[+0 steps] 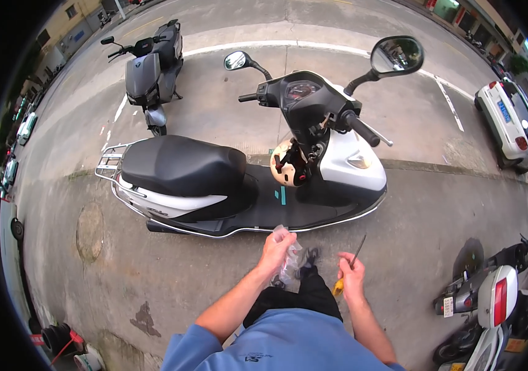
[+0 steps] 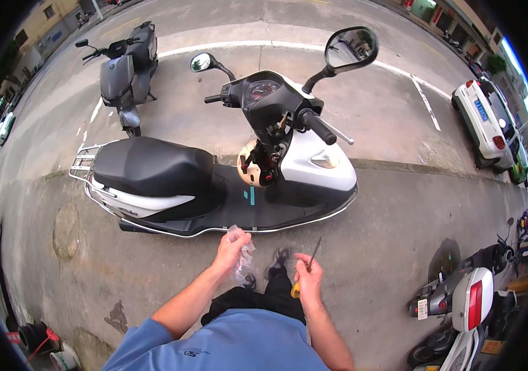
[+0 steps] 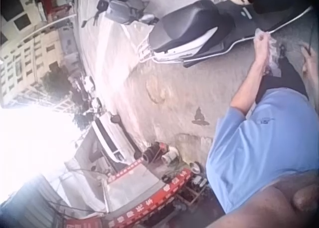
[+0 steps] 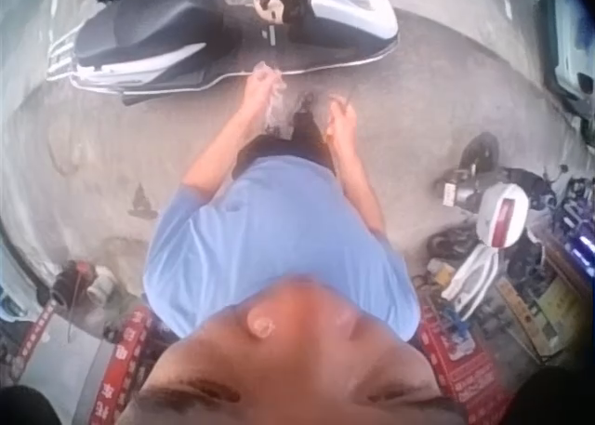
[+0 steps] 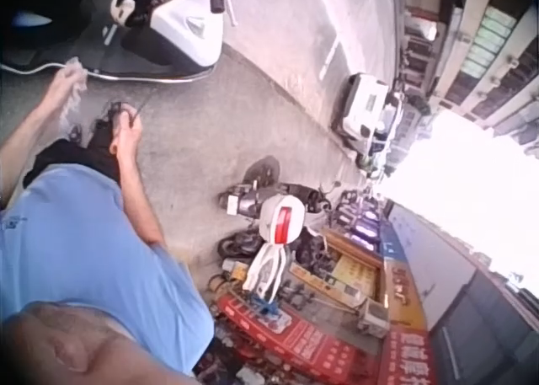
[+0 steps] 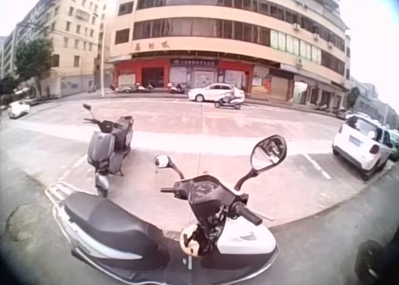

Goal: Repairing a scooter fairing and handlebar assembly by retrieving and installing small parts using a screwdriver.

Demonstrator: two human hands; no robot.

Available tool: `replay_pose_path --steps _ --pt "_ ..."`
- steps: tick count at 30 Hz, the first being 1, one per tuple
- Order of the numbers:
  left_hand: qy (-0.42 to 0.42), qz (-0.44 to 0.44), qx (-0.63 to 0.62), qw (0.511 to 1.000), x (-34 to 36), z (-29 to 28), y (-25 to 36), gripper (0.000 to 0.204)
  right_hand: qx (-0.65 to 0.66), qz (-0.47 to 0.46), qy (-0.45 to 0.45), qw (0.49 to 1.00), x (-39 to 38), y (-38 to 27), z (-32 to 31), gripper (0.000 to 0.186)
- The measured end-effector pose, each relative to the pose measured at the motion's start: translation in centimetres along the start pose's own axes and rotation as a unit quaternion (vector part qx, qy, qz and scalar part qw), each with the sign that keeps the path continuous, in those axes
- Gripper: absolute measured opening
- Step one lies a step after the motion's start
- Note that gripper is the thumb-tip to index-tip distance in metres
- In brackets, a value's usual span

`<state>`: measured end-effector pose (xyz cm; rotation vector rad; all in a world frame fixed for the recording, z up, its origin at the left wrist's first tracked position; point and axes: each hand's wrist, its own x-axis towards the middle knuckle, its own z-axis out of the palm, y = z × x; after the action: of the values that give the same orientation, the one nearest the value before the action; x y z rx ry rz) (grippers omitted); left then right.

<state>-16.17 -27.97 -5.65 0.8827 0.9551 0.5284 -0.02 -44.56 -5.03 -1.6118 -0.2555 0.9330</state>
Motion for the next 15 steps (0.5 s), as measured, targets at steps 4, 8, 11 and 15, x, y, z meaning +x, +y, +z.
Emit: replay_pose_path --steps 4,8,11,15 --pt "0.006 0.02 -0.079 0.997 4.1 1.0 3.0 0.01 -0.017 -0.04 -0.052 0.998 7.5 -3.8 1.9 0.015" --pt "0.033 0.038 -0.114 0.992 8.4 2.0 5.2 0.016 -0.07 -0.135 -0.108 0.982 14.8 -8.1 4.9 0.014" --pt "0.083 0.111 -0.065 0.988 11.5 2.7 6.8 0.017 -0.105 -0.199 -0.155 0.962 18.8 -11.5 7.2 0.014" --pt "0.157 0.132 0.055 0.977 14.3 6.1 13.3 0.03 -0.099 -0.212 -0.193 0.953 21.9 -14.4 8.7 0.014"
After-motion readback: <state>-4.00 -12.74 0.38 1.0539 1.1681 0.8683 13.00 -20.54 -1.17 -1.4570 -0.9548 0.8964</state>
